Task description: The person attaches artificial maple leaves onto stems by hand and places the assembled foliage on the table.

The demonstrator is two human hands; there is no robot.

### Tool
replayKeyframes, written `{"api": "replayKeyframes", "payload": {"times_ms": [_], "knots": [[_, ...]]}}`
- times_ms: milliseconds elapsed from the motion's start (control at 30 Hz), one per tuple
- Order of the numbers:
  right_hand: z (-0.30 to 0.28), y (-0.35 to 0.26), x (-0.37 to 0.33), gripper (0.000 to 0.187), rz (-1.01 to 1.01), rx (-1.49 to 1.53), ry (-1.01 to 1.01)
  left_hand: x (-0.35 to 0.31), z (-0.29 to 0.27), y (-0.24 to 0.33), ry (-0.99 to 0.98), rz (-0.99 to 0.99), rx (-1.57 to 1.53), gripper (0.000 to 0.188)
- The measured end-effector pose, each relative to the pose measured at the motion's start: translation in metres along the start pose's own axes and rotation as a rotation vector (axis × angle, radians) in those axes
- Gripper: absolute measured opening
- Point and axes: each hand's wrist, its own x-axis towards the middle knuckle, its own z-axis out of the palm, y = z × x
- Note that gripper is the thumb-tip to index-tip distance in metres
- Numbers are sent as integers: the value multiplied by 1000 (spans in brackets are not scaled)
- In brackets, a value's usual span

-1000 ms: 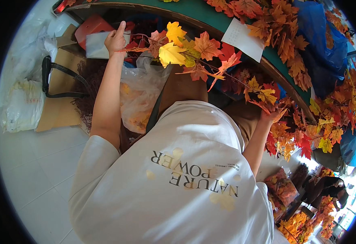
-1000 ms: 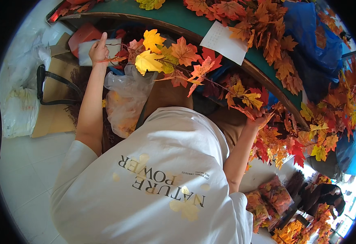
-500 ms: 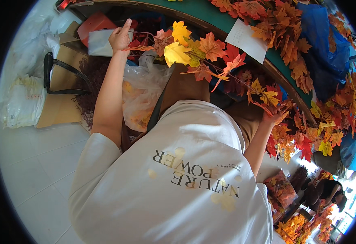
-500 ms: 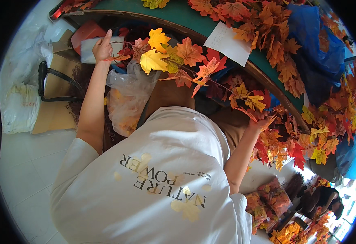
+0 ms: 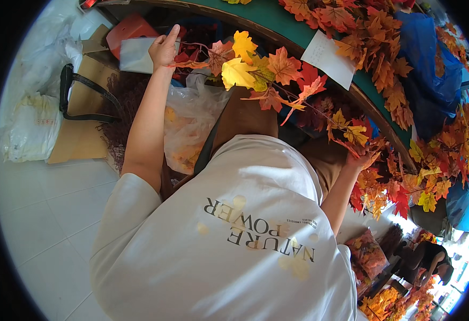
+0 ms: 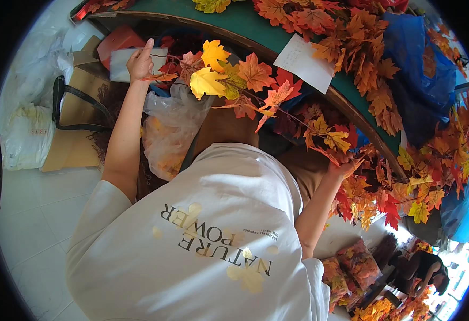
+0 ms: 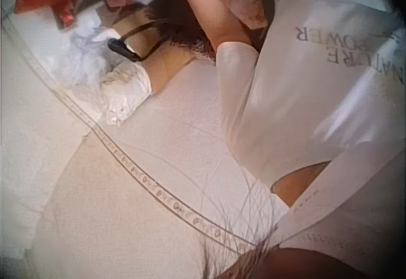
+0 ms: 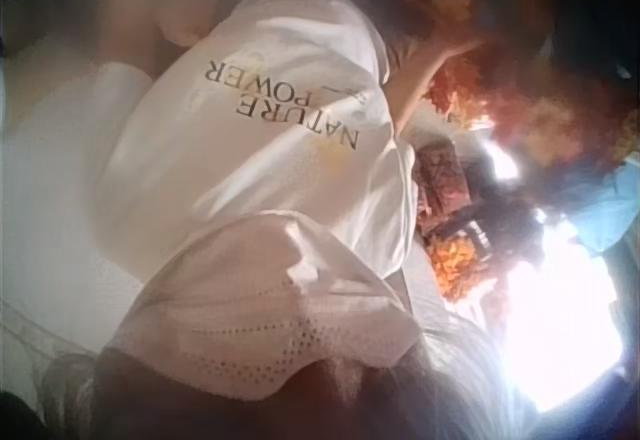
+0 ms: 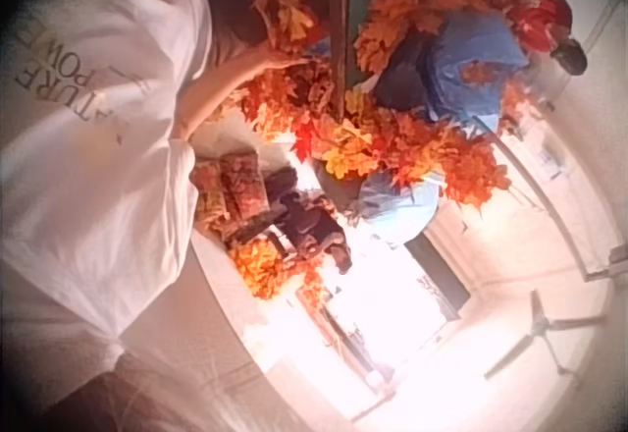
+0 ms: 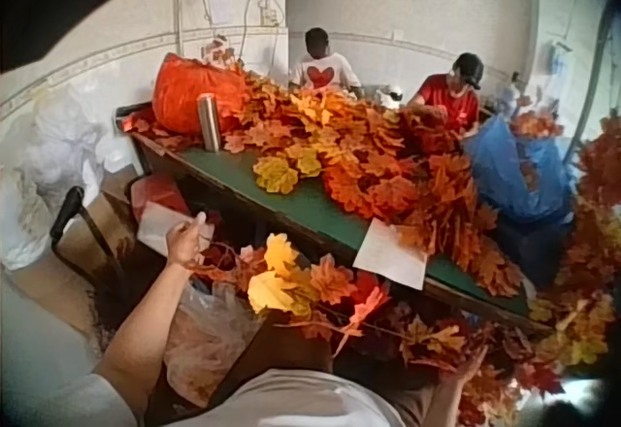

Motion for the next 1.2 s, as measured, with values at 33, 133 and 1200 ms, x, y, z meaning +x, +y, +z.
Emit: {"api": "replayKeyframes", "payload": {"times_ms": [33, 133, 1200], "knots": [[1, 2, 0, 27, -9, -33, 3, 0, 0, 0, 0, 3, 2, 51], [-3, 3, 2, 26, -69, -121, 41, -2, 1, 1, 11, 8, 19, 51], [-23, -2, 12, 22, -165, -40, -50, 2, 1, 2, -226, 62, -181, 43]]}}
